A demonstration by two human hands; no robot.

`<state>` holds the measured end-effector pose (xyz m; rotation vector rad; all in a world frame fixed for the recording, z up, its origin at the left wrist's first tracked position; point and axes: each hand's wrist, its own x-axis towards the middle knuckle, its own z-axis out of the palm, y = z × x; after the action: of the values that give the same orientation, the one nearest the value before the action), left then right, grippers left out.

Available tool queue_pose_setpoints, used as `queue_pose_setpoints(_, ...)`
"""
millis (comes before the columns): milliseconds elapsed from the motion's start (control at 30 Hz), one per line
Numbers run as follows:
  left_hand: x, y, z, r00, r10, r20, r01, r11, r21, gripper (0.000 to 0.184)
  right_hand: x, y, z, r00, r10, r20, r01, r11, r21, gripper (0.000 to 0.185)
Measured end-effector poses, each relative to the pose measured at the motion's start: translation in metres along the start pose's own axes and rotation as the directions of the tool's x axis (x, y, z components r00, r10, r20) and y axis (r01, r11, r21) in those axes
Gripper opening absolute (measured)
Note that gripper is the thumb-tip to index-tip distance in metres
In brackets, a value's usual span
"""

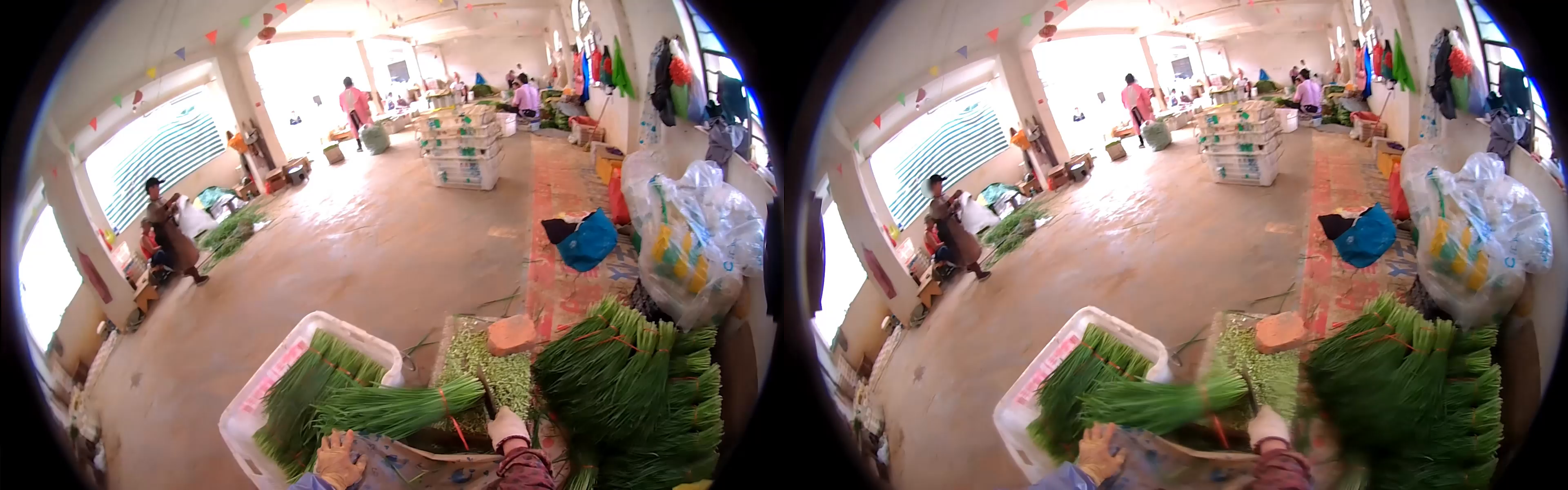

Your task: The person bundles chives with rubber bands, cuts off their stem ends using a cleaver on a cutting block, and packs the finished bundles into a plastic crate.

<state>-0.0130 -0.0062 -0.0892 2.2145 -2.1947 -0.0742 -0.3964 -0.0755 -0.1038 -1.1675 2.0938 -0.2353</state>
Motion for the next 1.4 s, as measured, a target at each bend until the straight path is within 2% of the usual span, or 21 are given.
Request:
queue_pose_setpoints(67,-0.006,0.002,-0.004,1.000,-0.018,-0.007,0.018,0.999,0.036,0.083,0.006,0.002,0.002,1.000,-0.013,0.001,0.013,1.000,-0.023,0.037)
queue_pose_setpoints(167,-0.010,0.002,-0.011,0.995,-0.037,0.092,0.040,0.999,-0.021,0.083,0.011,0.000,0.001,1.000,-0.021,0.009,0.021,0.999,-0.047,0.038)
queue_pose_setpoints(300,-0.002,0.003,-0.010,0.996,0.011,0.088,-0.015,0.999,0.038,0.081,0.007,-0.013,-0.013,1.000,0.009,0.024,-0.008,0.999,-0.035,0.041)
queue_pose_setpoints(367,0.001,0.004,-0.011,0.998,0.068,0.012,-0.068,0.998,-0.012,0.080,0.011,-0.012,-0.014,1.000,-0.017,0.011,0.018,0.998,-0.054,0.040)
queue_pose_setpoints(467,0.014,0.019,-0.025,0.950,0.300,-0.086,-0.298,0.954,0.029,0.078,0.016,-0.004,-0.008,0.997,-0.071,-0.014,0.071,0.997,0.021,0.026)
queue_pose_setpoints(533,0.038,0.049,-0.021,0.831,0.482,-0.277,-0.532,0.835,-0.141,0.084,0.025,0.008,0.004,0.994,-0.099,-0.046,0.098,0.995,-0.009,0.022)
queue_pose_setpoints(567,0.052,0.071,-0.025,0.785,0.545,-0.295,-0.593,0.799,-0.104,0.086,0.020,0.007,0.003,0.992,-0.102,-0.077,0.104,0.994,0.016,0.021)
queue_pose_setpoints(633,0.086,0.112,-0.024,0.705,0.643,-0.299,-0.707,0.670,-0.228,0.100,0.008,0.000,-0.014,0.995,-0.074,-0.063,0.074,0.997,-0.015,0.022)
queue_pose_setpoints(700,0.126,0.141,-0.003,0.719,0.665,-0.200,-0.691,0.655,-0.305,0.122,0.007,-0.004,-0.017,1.000,-0.024,-0.014,0.025,1.000,0.011,0.023)
queue_pose_setpoints(733,0.144,0.157,0.002,0.701,0.686,-0.193,-0.708,0.637,-0.305,0.122,0.006,-0.007,-0.023,1.000,-0.017,0.004,0.017,1.000,0.012,0.022)
queue_pose_setpoints(800,0.170,0.180,0.015,0.804,0.582,0.119,-0.551,0.805,-0.219,0.136,0.007,-0.003,-0.023,0.999,-0.037,0.006,0.037,0.999,0.018,0.022)
queue_pose_setpoints(833,0.183,0.186,0.026,0.794,0.594,0.130,-0.561,0.798,-0.220,0.136,0.006,-0.002,-0.024,0.999,-0.048,0.008,0.048,0.999,0.016,0.021)
queue_pose_setpoints(900,0.210,0.193,0.044,0.793,0.520,0.316,-0.342,0.811,-0.476,0.146,0.011,0.005,-0.014,0.996,-0.084,-0.035,0.085,0.996,0.030,0.021)
queue_pose_setpoints(967,0.220,0.208,0.041,0.776,0.415,0.474,-0.345,0.910,-0.231,0.150,0.013,0.005,-0.014,0.998,-0.058,-0.032,0.059,0.997,0.040,0.020)
queue_pose_setpoints(1067,0.224,0.197,0.070,0.749,0.396,0.531,-0.326,0.918,-0.224,0.147,0.015,0.007,-0.015,0.998,-0.057,-0.027,0.059,0.996,0.065,0.021)
queue_pose_setpoints(1133,0.225,0.198,0.075,0.780,0.238,0.578,-0.211,0.971,-0.115,0.143,0.017,0.009,-0.015,0.997,-0.068,-0.041,0.072,0.994,0.077,0.022)
queue_pose_setpoints(1167,0.223,0.199,0.072,0.779,0.237,0.580,-0.214,0.971,-0.110,0.143,0.018,0.009,-0.015,0.997,-0.066,-0.040,0.069,0.994,0.083,0.022)
queue_pose_setpoints(1267,0.208,0.193,0.068,0.856,0.399,0.328,-0.401,0.914,-0.065,0.126,0.018,0.009,-0.026,0.999,-0.044,0.008,0.043,0.995,0.091,0.022)
queue_pose_setpoints(1300,0.205,0.192,0.068,0.857,0.402,0.322,-0.402,0.913,-0.068,0.126,0.017,0.007,-0.031,0.999,-0.021,0.034,0.018,0.995,0.096,0.022)
queue_pose_setpoints(1367,0.204,0.181,0.076,0.865,0.502,0.002,-0.496,0.855,-0.153,0.124,0.016,0.007,-0.035,1.000,-0.013,0.028,0.011,0.997,0.073,0.025)
queue_pose_setpoints(1400,0.206,0.178,0.082,0.860,0.508,-0.048,-0.509,0.848,-0.146,0.128,0.015,0.007,-0.038,1.000,0.000,0.007,-0.001,0.994,0.106,0.026)
